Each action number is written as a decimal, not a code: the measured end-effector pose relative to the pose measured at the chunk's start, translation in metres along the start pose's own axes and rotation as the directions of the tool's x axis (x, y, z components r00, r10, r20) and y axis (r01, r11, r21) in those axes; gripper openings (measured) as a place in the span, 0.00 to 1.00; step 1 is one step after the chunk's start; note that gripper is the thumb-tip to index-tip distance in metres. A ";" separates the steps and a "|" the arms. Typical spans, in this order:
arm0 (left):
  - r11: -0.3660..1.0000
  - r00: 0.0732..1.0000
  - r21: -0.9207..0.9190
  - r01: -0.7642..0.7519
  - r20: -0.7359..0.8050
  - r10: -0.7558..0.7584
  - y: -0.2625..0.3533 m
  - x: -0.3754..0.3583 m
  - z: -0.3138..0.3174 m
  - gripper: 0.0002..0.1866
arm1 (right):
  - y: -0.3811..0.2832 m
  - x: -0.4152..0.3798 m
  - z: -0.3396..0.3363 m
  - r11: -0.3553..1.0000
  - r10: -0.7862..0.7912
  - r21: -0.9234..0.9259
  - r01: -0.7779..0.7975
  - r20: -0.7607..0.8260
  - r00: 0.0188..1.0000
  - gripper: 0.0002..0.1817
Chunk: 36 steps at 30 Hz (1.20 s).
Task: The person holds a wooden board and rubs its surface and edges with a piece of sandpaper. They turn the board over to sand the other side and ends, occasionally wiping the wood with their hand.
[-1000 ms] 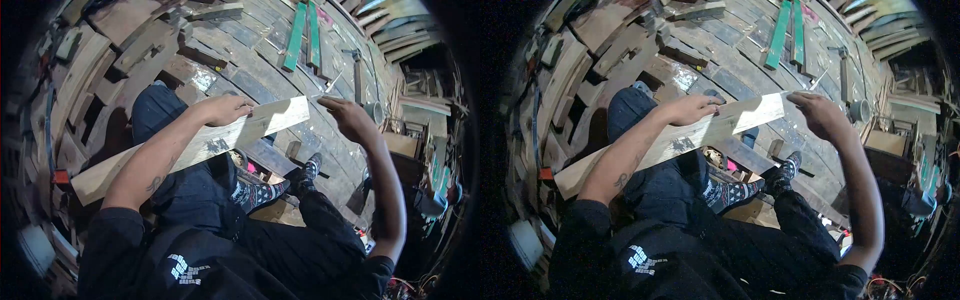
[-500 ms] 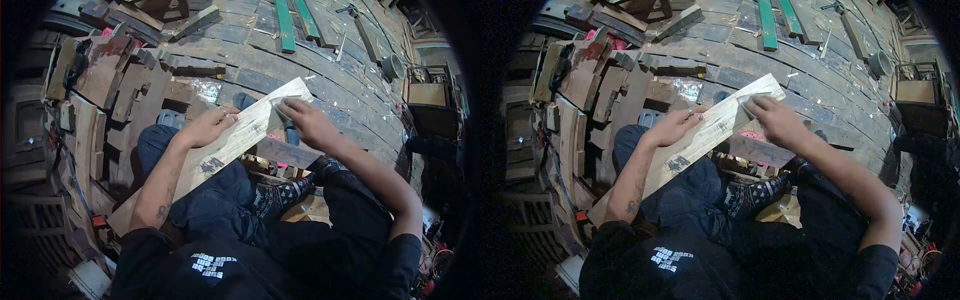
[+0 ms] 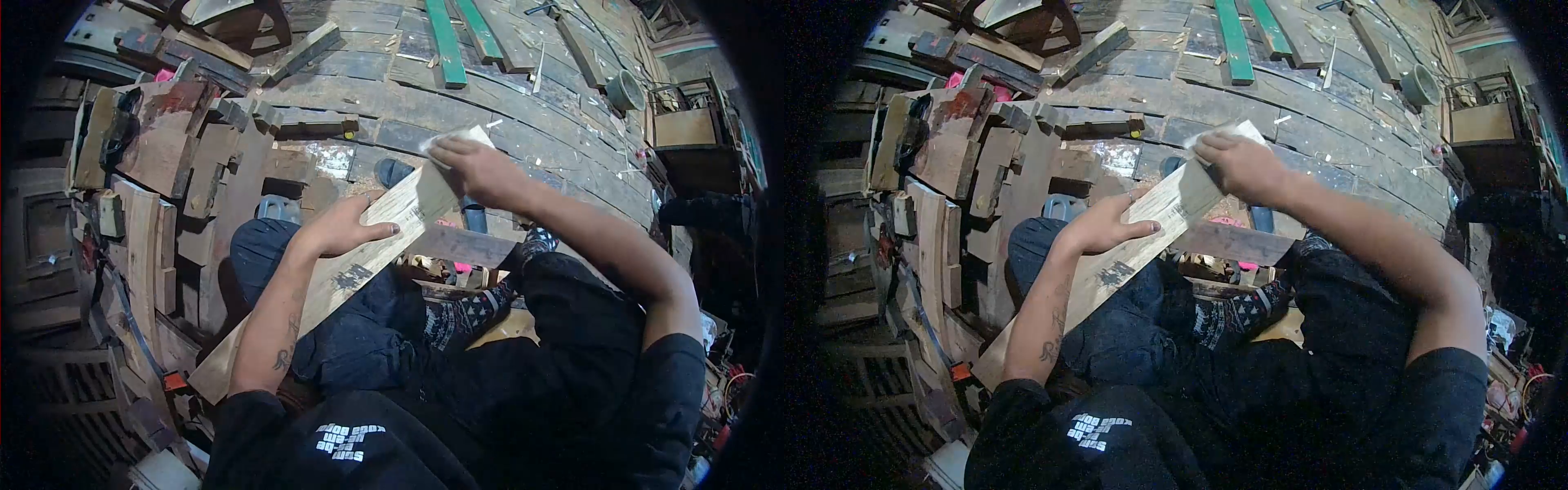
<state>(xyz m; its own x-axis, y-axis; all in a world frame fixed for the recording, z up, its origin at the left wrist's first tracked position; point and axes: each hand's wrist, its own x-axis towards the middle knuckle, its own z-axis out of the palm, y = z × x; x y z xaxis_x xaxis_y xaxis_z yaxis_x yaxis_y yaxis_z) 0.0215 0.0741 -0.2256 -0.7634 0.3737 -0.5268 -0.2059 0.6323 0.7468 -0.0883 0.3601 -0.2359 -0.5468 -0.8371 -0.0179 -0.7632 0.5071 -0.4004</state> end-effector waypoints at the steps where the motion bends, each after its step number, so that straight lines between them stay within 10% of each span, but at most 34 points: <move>1: 1.000 0.999 -0.002 -0.031 -0.017 0.031 -0.004 0.001 0.002 0.41 | -0.010 0.003 0.018 0.991 -0.132 0.017 0.133 -0.027 0.991 0.33; 7: 0.998 0.993 -0.012 -0.065 -0.098 0.063 -0.015 -0.003 0.006 0.42 | -0.024 -0.005 0.005 0.943 -0.332 0.048 0.328 0.111 0.937 0.35; 10: 1.000 1.000 -0.001 0.017 -0.007 -0.017 -0.010 -0.001 0.000 0.42 | 0.001 -0.024 -0.009 0.965 0.244 0.063 -0.254 0.128 0.961 0.35; 13: 1.000 0.999 0.024 -0.006 -0.039 0.007 -0.011 0.000 0.003 0.41 | 0.000 -0.026 -0.002 0.933 0.357 0.022 -0.360 0.072 0.931 0.36; 18: 0.993 0.991 0.006 -0.115 -0.070 0.116 -0.018 0.001 0.004 0.40 | -0.060 -0.017 0.019 0.960 -0.279 0.043 0.277 0.073 0.957 0.34; 22: 1.000 0.999 0.005 -0.016 -0.028 0.016 -0.007 -0.004 0.000 0.41 | 0.005 -0.024 0.016 0.954 -0.298 -0.016 0.300 0.075 0.952 0.35; 25: 1.000 1.000 0.018 -0.008 -0.018 0.008 -0.009 0.000 -0.003 0.46 | 0.032 -0.034 0.000 0.977 0.201 -0.092 -0.195 0.065 0.977 0.40; 28: 0.999 0.999 0.026 -0.027 -0.019 0.028 -0.009 0.002 -0.001 0.43 | 0.024 -0.033 0.014 0.967 0.253 -0.024 -0.253 0.016 0.967 0.39; 36: 0.997 0.998 0.035 -0.070 0.002 0.070 -0.023 -0.001 -0.003 0.41 | -0.013 -0.023 0.021 0.909 -0.417 0.047 0.415 0.061 0.907 0.33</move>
<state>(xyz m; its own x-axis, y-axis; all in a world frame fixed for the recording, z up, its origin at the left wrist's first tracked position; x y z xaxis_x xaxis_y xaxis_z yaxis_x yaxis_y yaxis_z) 0.0254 0.0575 -0.2409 -0.7748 0.4181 -0.4743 -0.1309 0.6278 0.7673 -0.0584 0.3685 -0.2499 -0.1564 -0.9832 0.0945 -0.9040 0.1040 -0.4147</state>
